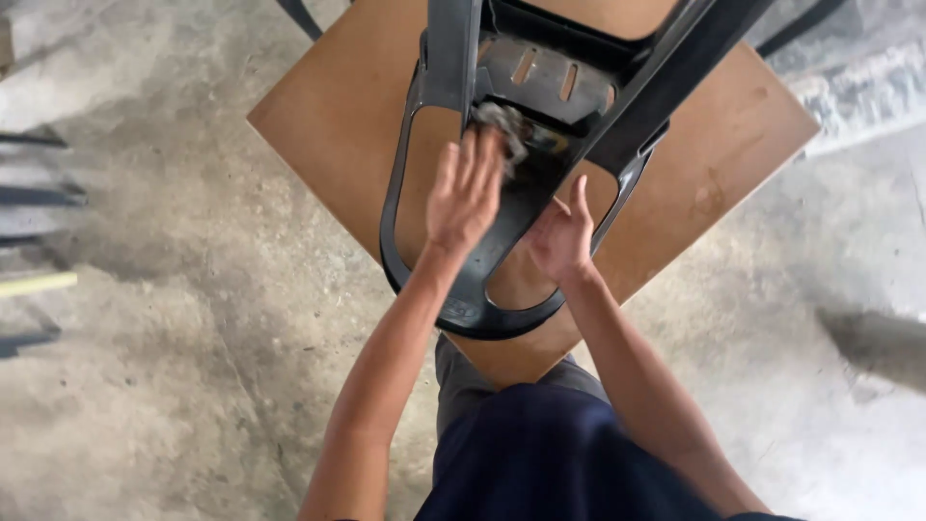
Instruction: The person is cleaning multiple black plastic chairs using a spray cleaner and a cloth on a table.
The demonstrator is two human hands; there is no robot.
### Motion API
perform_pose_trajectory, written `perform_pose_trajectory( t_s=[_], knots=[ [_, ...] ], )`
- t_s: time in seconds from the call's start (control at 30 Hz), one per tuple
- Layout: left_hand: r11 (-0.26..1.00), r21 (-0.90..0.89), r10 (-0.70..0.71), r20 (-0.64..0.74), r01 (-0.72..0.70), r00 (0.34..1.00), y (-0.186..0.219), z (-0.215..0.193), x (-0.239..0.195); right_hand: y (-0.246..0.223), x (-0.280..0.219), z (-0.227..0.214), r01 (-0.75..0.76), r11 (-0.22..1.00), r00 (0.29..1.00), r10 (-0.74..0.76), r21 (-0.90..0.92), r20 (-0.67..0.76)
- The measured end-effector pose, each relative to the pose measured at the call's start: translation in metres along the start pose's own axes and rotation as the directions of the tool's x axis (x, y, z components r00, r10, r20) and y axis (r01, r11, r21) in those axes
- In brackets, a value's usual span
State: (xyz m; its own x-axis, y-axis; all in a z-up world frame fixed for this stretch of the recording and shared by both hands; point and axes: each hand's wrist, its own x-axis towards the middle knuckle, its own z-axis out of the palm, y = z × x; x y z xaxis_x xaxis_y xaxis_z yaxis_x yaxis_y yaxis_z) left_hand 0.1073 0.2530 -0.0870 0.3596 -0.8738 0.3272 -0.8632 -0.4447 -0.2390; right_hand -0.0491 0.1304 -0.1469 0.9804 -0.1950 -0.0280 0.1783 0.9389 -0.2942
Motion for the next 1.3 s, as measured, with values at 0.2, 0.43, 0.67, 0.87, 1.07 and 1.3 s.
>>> perform_pose_trajectory(
  t_s=[0.2, 0.43, 0.67, 0.87, 1.07, 1.3],
  knots=[
    [0.942, -0.299, -0.209, -0.159, 0.154, 0.965, 0.019, -0.024, 0.001, 0.033, 0.005, 0.086, 0.144, 0.969, 0.920, -0.206, -0.201, -0.332],
    [0.823, -0.555, 0.036, -0.159, -0.120, 0.987, 0.024, -0.014, -0.080, 0.047, -0.005, 0.101, 0.186, 0.952, 0.921, -0.255, -0.244, -0.295],
    [0.797, -0.564, 0.130, -0.192, -0.218, 0.973, 0.004, -0.027, -0.054, 0.073, -0.023, 0.089, 0.183, 0.948, 0.899, -0.269, -0.262, -0.345],
    [0.869, -0.479, 0.072, -0.120, -0.121, 0.990, 0.016, -0.006, -0.069, 0.067, -0.024, 0.093, 0.139, 0.949, 0.910, -0.235, -0.282, -0.342],
    [0.852, -0.508, 0.102, -0.066, -0.121, 0.993, 0.037, 0.038, -0.176, 0.076, -0.041, 0.050, 0.148, 0.933, 0.922, -0.250, -0.330, -0.295],
    [0.857, -0.508, 0.037, -0.117, -0.092, 0.992, 0.020, -0.044, -0.016, 0.076, -0.031, 0.080, 0.099, 0.953, 0.897, -0.211, -0.288, -0.389]
  ],
)
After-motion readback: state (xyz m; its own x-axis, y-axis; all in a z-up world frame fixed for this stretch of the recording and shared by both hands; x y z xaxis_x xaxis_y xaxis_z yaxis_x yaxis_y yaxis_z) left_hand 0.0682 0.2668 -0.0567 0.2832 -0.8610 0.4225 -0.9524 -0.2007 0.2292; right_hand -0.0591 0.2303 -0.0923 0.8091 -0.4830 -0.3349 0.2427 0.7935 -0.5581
